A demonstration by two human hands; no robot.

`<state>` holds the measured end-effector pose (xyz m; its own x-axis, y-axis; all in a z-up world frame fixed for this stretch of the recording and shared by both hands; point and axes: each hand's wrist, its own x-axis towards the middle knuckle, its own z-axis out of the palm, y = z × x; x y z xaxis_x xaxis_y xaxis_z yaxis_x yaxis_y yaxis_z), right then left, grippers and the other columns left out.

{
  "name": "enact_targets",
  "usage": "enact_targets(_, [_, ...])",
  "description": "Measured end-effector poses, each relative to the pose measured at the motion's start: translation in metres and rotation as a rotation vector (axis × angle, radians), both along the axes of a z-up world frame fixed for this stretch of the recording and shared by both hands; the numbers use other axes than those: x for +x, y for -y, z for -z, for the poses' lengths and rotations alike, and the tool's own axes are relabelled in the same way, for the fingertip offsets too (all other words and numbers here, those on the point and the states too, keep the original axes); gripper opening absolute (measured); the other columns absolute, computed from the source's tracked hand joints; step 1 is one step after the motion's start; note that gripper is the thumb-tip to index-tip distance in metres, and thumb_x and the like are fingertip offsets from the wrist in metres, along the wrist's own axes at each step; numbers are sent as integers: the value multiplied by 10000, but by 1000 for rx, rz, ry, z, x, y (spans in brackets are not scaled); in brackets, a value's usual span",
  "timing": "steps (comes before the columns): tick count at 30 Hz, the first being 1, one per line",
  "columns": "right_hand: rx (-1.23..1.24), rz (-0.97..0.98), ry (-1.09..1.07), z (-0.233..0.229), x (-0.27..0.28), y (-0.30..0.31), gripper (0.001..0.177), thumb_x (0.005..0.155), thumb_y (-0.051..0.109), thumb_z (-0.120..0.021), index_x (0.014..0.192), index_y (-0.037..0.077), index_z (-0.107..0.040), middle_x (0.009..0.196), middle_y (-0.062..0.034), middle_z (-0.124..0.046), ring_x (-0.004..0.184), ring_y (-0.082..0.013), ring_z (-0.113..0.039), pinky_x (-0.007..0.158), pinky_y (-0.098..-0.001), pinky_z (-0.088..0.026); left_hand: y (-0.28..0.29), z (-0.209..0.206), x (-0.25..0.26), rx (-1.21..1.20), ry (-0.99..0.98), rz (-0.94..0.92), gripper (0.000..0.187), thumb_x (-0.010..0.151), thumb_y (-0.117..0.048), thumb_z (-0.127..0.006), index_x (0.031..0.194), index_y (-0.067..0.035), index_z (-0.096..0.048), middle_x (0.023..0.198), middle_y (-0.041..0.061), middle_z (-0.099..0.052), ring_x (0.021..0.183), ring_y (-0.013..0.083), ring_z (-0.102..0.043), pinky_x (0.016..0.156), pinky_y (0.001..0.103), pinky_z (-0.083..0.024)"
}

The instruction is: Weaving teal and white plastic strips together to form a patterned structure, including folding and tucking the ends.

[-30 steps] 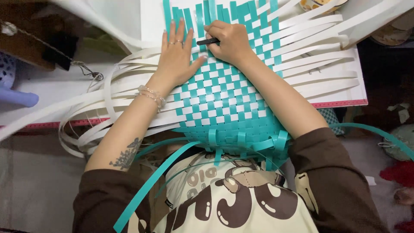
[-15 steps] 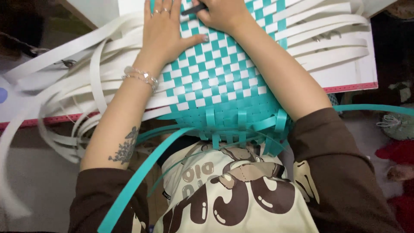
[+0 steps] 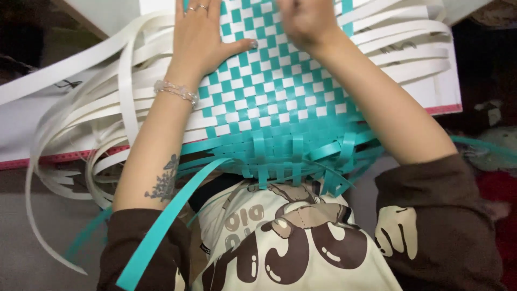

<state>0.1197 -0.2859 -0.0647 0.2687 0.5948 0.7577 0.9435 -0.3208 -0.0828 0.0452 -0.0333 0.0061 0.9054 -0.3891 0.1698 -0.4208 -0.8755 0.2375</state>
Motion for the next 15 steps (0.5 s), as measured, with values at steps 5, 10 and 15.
enact_targets(5, [309, 174, -679, -149, -141, 15, 681, 1059, 431, -143, 1064, -63, -611, 882, -171, -597, 657, -193, -498, 518, -280, -393, 2, -6, -3, 0, -78, 27, 1259, 669, -940, -484, 1509, -45, -208, 1561, 173, -216, 1425, 354, -136, 1101, 543, 30])
enact_targets(10, [387, 299, -1125, -139, -188, 49, 238, 999, 160, -493, 965, -21, -644, 734, -115, -609, 537, -132, -566, 503, -191, -496, 5, -15, -7, 12, -126, 20, 1338, 598, -938, -510, 1521, -46, -133, 1583, 173, -128, 1446, 331, -52, 1112, 537, 60])
enact_targets(15, [493, 323, -1159, -112, -207, 59, 124, 900, 17, -683, 832, 19, -579, 628, -59, -541, 429, -111, -483, 409, -188, -402, 3, -12, -8, -22, -95, 21, 1317, 609, -936, -533, 1518, -49, -186, 1575, 175, -179, 1437, 334, -82, 1093, 544, 67])
